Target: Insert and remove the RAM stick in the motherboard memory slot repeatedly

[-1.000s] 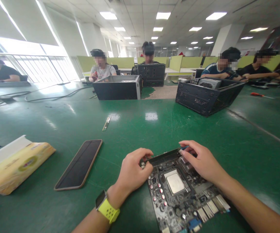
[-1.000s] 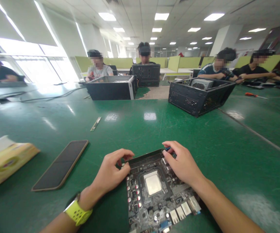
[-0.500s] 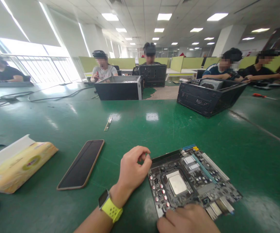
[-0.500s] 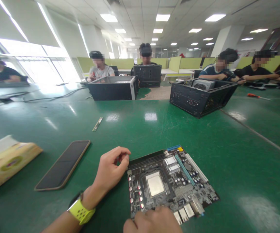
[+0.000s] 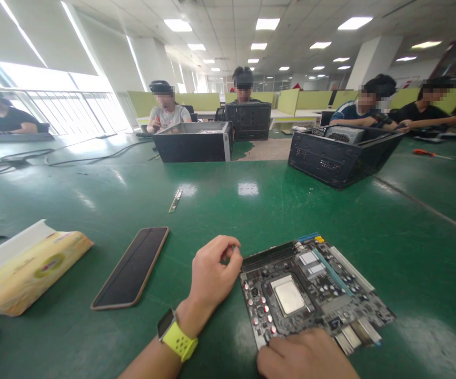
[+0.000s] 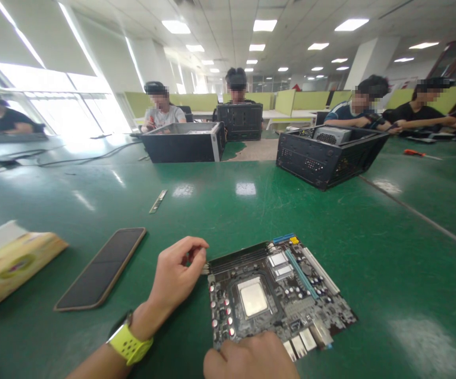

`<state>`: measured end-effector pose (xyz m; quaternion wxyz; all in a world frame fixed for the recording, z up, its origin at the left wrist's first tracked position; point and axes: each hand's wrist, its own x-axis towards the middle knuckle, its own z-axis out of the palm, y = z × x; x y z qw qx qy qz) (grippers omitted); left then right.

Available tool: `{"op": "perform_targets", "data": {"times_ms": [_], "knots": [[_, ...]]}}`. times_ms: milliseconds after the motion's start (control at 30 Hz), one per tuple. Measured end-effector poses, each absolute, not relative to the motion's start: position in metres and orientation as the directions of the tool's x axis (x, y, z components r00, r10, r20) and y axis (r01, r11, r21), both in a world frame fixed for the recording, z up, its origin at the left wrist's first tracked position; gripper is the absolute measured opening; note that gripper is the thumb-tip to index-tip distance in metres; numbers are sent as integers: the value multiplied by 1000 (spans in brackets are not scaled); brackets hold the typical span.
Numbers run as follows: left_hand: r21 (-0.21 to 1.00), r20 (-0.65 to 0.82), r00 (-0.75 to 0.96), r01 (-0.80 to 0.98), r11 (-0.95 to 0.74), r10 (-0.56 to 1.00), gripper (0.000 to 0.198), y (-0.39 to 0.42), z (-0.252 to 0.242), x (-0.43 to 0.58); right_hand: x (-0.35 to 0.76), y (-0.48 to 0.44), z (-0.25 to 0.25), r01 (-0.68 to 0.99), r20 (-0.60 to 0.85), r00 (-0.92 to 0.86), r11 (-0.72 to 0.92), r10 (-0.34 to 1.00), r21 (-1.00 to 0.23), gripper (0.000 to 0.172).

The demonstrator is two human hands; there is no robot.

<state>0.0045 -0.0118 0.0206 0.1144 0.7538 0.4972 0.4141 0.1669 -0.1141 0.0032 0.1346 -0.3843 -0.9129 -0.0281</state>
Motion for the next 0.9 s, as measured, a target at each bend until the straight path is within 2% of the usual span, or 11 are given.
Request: {"op": "perform_targets", "data": {"times_ms": [67,167,233,300,367,467,533,600,667,733,900], "knots": [[589,509,160,651,-478,846,13,-12,20,4,179,-102,12,797,205,-570,596,796,-97,25],[593,509,161,646,-480,846,12,-11,20,5,212,-71,25,963,148,-256,265,955,-46,18],[592,510,165,645,-483,845,12,-11,21,6,232,-52,31,996,150,-85,84,985,17,20],[588,507,170,649,-484,845,12,-11,21,7,240,-45,36,999,138,-36,34,990,12,22],[570,504,182,664,-484,844,12,-11,21,7,234,-54,41,988,87,-101,111,991,-108,25],[520,499,234,689,-504,834,13,-12,21,7,215,-82,52,824,-74,-341,260,937,-504,19],[492,488,287,690,-531,825,23,-12,21,7,211,-91,60,632,-132,-449,210,884,-746,23],[472,463,339,688,-552,819,34,-14,21,7,220,-85,61,546,-60,-347,150,936,-824,31],[458,429,374,694,-555,822,40,-14,20,8,237,-66,53,620,136,-96,166,986,-767,32],[453,398,389,704,-547,831,40,-15,19,10,253,-45,39,741,299,23,184,954,-646,34],[455,352,402,716,-530,845,31,-15,19,12,267,-25,12,823,228,-64,180,972,-538,28]]}}
